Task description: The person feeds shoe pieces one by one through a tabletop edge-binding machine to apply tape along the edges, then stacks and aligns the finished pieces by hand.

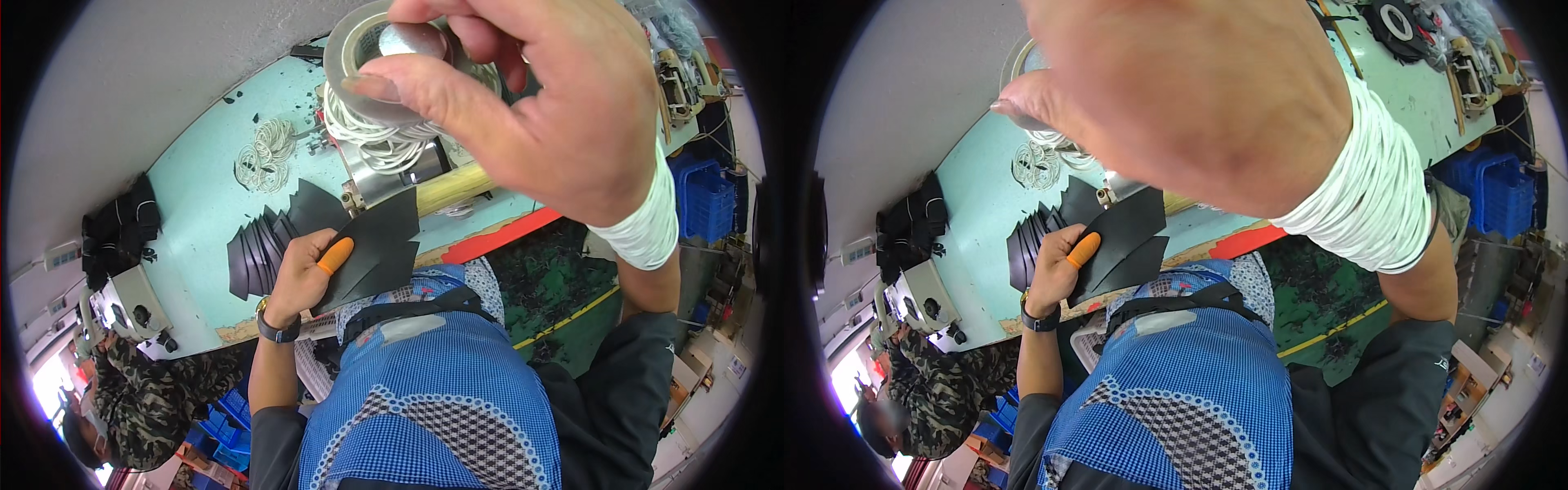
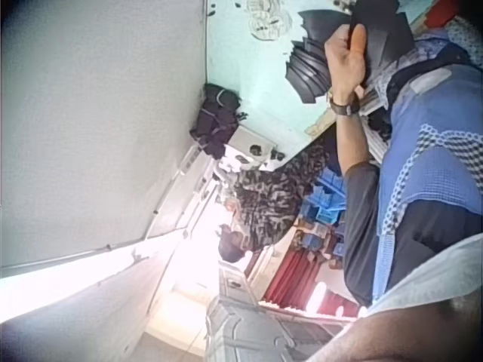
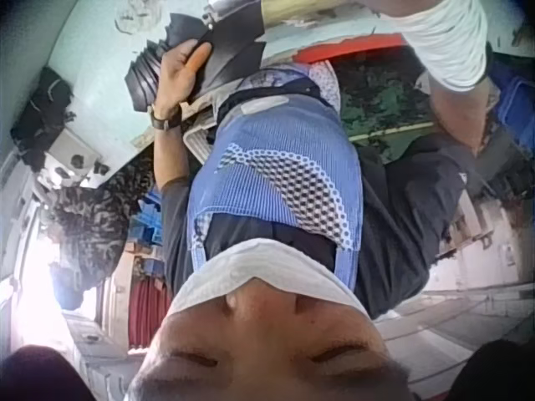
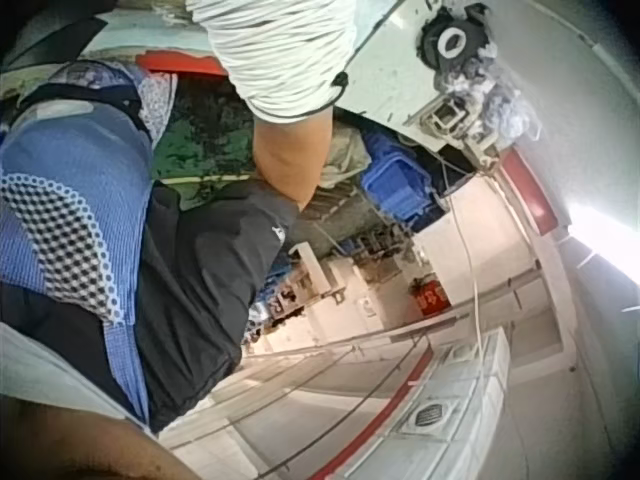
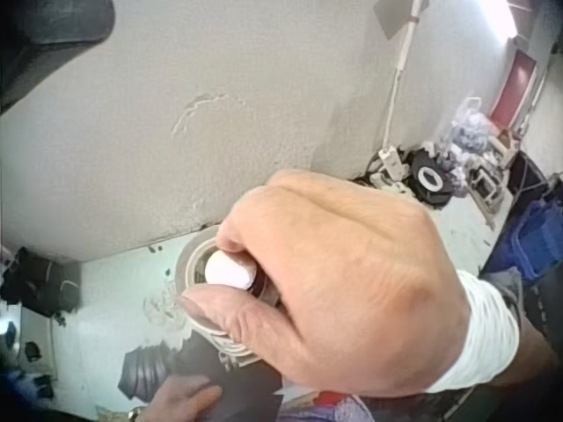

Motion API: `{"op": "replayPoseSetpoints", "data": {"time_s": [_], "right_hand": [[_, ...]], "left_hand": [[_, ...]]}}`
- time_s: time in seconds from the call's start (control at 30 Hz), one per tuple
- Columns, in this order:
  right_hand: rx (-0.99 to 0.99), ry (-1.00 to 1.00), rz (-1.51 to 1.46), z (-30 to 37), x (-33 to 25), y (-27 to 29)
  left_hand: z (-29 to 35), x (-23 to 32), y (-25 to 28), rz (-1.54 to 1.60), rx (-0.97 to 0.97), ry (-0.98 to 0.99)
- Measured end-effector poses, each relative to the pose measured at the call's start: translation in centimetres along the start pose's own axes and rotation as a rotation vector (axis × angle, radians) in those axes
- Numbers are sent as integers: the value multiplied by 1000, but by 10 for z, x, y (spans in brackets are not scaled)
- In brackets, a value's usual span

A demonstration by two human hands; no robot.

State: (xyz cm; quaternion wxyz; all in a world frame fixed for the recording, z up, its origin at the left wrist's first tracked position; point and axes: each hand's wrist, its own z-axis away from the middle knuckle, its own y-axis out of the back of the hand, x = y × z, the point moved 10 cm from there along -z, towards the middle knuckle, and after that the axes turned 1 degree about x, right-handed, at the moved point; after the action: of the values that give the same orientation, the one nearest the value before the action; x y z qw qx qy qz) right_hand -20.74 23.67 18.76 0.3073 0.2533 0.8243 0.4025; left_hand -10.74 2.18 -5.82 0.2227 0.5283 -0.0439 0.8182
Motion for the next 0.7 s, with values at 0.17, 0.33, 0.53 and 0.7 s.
{"op": "replayPoseSetpoints", "data": {"time_s": [0.17,0.33,0.53,0.7], "right_hand": [[205,-304,-174,28,29,-1],[-85,-502,-425,100,54,-116],[-178,-411,-176,123,49,-138],[-247,-477,-133,146,60,-122]], "left_hand": [[-5,-13,12,60,-3,62],[-18,-15,16,69,-8,86],[-63,19,-18,-188,-97,17],[-35,-5,-9,25,-178,178]]}}
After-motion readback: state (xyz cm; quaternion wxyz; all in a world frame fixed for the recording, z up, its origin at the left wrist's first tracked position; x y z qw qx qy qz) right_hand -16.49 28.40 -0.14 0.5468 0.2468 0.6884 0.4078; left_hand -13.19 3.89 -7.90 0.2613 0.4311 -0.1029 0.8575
